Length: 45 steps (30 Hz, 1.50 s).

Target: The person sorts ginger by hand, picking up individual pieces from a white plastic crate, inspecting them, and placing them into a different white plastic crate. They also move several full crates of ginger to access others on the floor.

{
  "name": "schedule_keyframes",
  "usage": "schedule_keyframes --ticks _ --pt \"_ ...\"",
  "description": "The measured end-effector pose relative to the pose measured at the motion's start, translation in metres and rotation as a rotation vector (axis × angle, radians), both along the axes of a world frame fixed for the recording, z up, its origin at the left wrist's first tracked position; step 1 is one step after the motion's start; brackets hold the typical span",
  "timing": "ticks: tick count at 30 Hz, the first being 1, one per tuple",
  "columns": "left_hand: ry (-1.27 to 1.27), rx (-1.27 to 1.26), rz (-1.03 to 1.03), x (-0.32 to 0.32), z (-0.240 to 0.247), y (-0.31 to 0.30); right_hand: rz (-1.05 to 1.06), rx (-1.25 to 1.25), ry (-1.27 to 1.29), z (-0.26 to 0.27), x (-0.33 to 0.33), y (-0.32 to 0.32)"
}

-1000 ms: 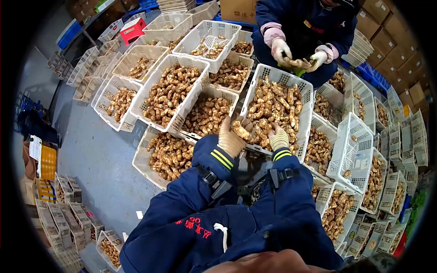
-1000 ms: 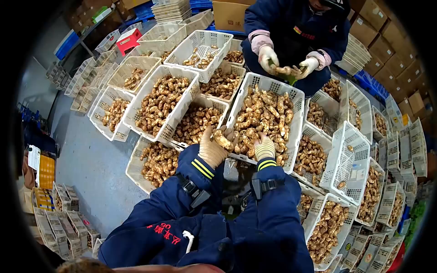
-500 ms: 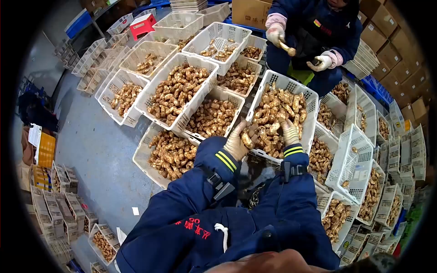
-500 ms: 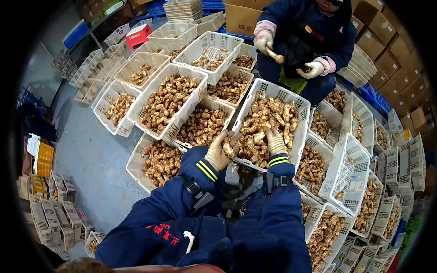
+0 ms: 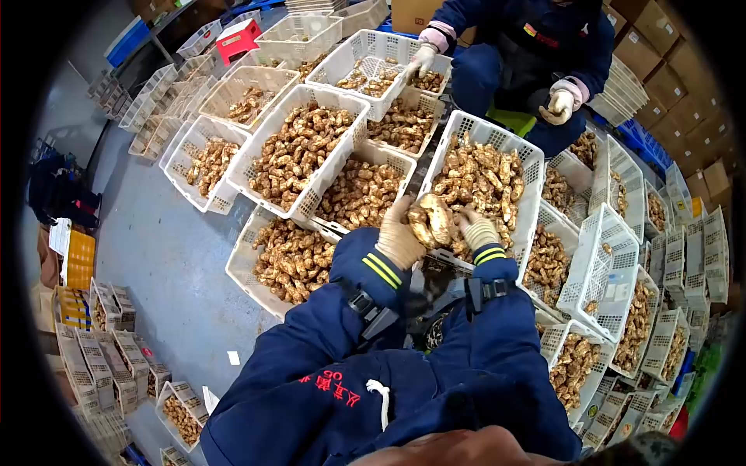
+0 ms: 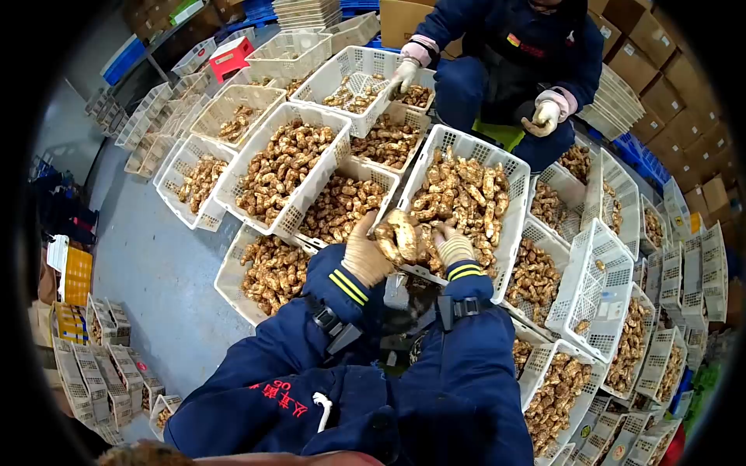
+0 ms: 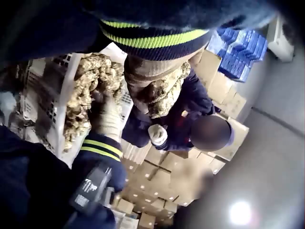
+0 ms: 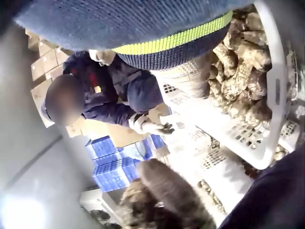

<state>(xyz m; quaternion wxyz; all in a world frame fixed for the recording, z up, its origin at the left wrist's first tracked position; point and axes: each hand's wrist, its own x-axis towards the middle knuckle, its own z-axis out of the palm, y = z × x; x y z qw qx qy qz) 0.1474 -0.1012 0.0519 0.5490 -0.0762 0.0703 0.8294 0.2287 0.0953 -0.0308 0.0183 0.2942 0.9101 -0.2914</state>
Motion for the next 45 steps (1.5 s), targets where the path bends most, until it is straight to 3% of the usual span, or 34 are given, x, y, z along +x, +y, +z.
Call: schedule_keyframes --ticks 1,2,3,5,9,13,15,17,18,19,21,23,26,28,29,31,33,35,37,38,39,41,43,44,45 --pt "-0.052 -0.046 0.066 -0.002 0.004 -0.004 0.01 0.043 -0.238 -0.007 -0.001 -0.001" --pt "-0.059 -0.038 0.103 -0.007 0.014 -0.01 0.126 0.112 -0.28 -0.036 0.0 0.003" --pt "-0.067 -0.033 0.14 -0.015 0.02 -0.019 0.15 0.168 -0.449 -0.029 -0.004 -0.006" --pt "0.066 0.095 0.197 -0.04 0.012 -0.043 0.135 0.178 -0.458 -0.03 -0.005 -0.01" --pt "0.313 -0.183 0.389 -0.079 -0.001 -0.114 0.066 0.096 -0.448 -0.02 -0.005 -0.004" --pt "0.158 -0.385 0.474 -0.102 -0.081 -0.196 0.035 -0.019 -0.156 -0.016 0.004 0.001" --pt "0.186 -0.827 0.473 -0.093 -0.091 -0.218 0.054 -0.044 0.063 -0.02 0.008 0.007" --pt "0.293 -1.122 0.369 -0.095 -0.116 -0.243 0.081 -0.243 0.221 -0.021 0.008 0.012" --pt "0.348 -1.213 0.44 -0.103 -0.134 -0.249 0.06 -0.496 0.352 -0.03 0.009 0.015" --pt "0.402 -1.303 0.513 -0.106 -0.147 -0.252 0.124 -0.586 0.47 -0.05 0.011 0.023" --pt "0.465 -1.238 0.565 -0.103 -0.111 -0.226 -0.079 -1.295 0.454 -0.045 0.011 0.018" --pt "0.592 -0.846 0.509 -0.104 -0.088 -0.196 -0.126 -1.378 0.535 -0.015 0.013 0.003" --pt "0.632 -0.26 0.27 -0.101 -0.051 -0.125 -0.155 -1.479 0.649 0.013 0.014 -0.009" --pt "0.587 -0.303 0.202 -0.067 -0.013 -0.078 -0.2 -1.548 0.697 0.009 0.016 -0.007" --pt "0.564 -0.52 0.227 -0.038 0.025 -0.06 -0.205 -1.587 0.732 0.012 0.02 -0.009" --pt "0.49 -0.39 0.117 -0.026 0.005 -0.036 -0.088 -1.638 0.84 0.016 0.026 -0.015" --pt "0.448 -0.423 0.091 -0.008 -0.007 -0.011 -0.18 -1.46 0.841 0.046 0.031 -0.034" --pt "0.511 -0.307 0.022 0.008 -0.001 -0.002 -0.01 -1.432 0.573 0.054 0.031 -0.031" --pt "0.602 -0.183 -0.074 0.006 -0.004 -0.002 0.037 -1.241 0.652 0.081 0.038 -0.055" --pt "0.595 -0.208 -0.02 0.003 -0.016 0.001 0.118 -0.987 0.594 0.054 0.038 -0.035" --pt "0.59 -0.231 0.031 0.002 -0.018 0.004 0.272 -0.897 0.558 0.067 0.039 -0.023" --pt "0.523 -0.263 0.083 -0.006 -0.01 -0.005 0.011 -0.545 0.583 0.035 0.042 -0.003" --pt "0.532 -0.276 0.187 -0.017 0.013 -0.022 -0.048 0.073 0.124 0.017 0.05 0.014" --pt "0.533 -0.307 0.223 -0.033 0.003 -0.034 0.004 0.028 -0.088 0.012 0.052 0.019" --pt "0.536 -0.34 0.26 -0.046 0.001 -0.044 0.09 0.07 -0.139 0.008 0.054 0.017"
